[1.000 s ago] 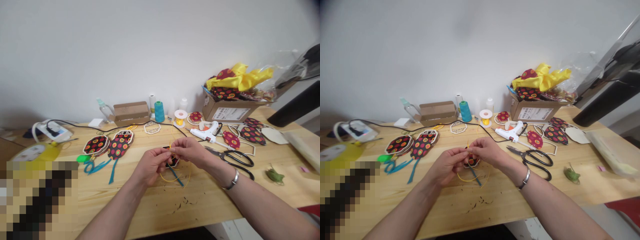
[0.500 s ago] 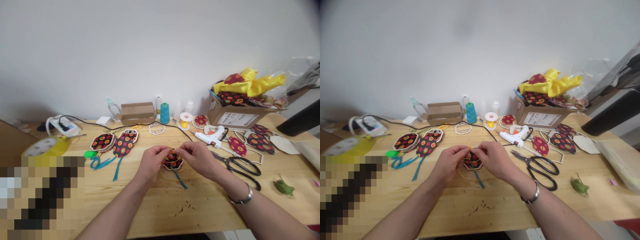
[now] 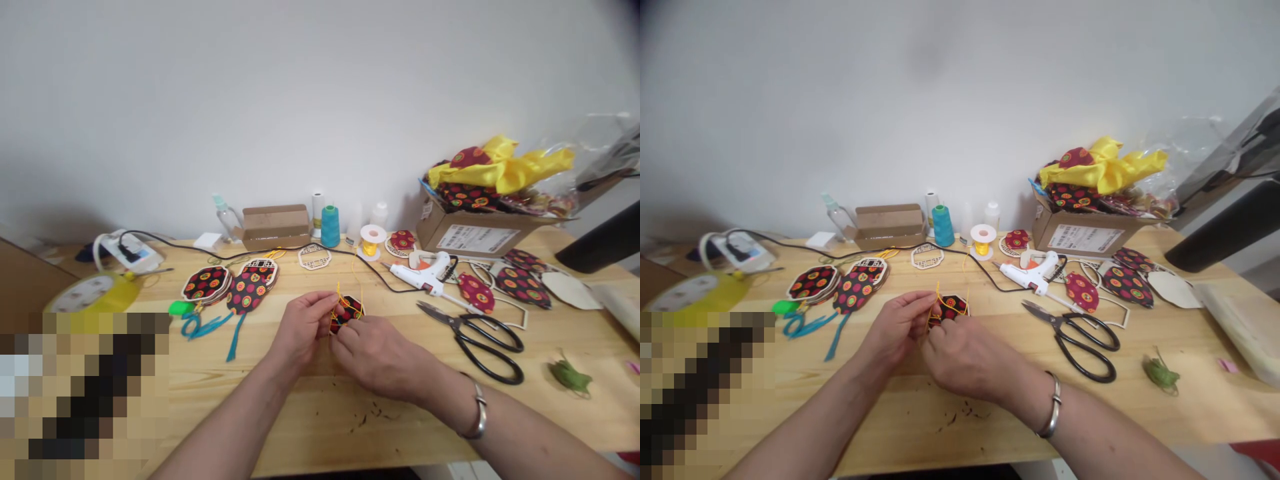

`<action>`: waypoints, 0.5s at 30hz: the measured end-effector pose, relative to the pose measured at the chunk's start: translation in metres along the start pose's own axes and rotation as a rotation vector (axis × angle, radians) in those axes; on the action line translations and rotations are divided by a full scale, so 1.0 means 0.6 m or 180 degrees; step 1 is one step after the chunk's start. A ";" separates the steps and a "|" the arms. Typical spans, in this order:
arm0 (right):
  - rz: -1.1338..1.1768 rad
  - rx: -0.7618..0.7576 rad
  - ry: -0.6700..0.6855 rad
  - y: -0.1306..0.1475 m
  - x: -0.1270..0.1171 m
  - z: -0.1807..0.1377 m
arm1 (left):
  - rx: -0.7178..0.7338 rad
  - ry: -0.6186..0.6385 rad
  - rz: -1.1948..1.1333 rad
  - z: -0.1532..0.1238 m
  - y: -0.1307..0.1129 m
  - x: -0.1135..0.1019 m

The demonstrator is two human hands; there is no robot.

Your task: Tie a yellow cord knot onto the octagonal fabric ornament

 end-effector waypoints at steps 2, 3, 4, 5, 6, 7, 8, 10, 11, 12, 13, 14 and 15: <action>0.0591 0.0006 0.0020 -0.003 -0.011 0.002 | -0.0013 0.0003 -0.0035 0.001 0.002 -0.001; 0.0970 0.0167 -0.0063 -0.006 -0.015 0.003 | -0.0017 0.0010 -0.0044 0.000 0.003 -0.001; 0.1355 0.0467 -0.0220 -0.012 -0.018 0.005 | -0.0009 0.0011 -0.0044 0.000 0.003 0.000; 0.1708 0.0875 -0.0436 -0.020 -0.020 0.007 | 0.0012 0.0008 -0.0032 -0.001 0.003 0.000; 0.2026 0.1337 -0.0649 -0.029 -0.019 0.010 | 0.0032 -0.0006 0.0000 -0.001 0.002 0.000; 0.2318 0.1816 -0.0787 -0.038 -0.015 0.012 | 0.0041 -0.0028 0.0040 -0.002 0.002 0.001; 0.2631 0.2237 -0.0788 -0.047 -0.011 0.015 | 0.0030 -0.0040 0.0086 -0.003 0.001 0.002; 0.3495 0.2795 -0.0339 -0.058 0.002 0.022 | 0.0007 -0.0001 0.0184 -0.005 0.000 0.004; 0.4002 0.2920 -0.0019 -0.061 0.008 0.024 | 0.0019 0.0031 0.0232 -0.005 -0.001 0.005; 0.4472 0.2986 0.0281 -0.061 0.012 0.026 | 0.0040 0.0075 0.0268 -0.006 -0.002 0.007; 0.4839 0.3016 0.0499 -0.060 0.015 0.027 | 0.0060 0.0135 0.0297 -0.006 -0.003 0.008; 0.5060 0.3036 0.0628 -0.058 0.017 0.027 | 0.0071 0.0204 0.0323 -0.007 -0.004 0.010; 0.5137 0.3068 0.0655 -0.057 0.018 0.027 | 0.0074 0.0266 0.0348 -0.007 -0.005 0.011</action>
Point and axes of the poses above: each hand's wrist, its own z-axis towards the middle knuckle, its own x-axis out of the palm, y = z × x, the point moved 1 cm from there along z, towards the middle knuckle, and after that the axes turned 13 degrees about x, right-handed, at the moved point
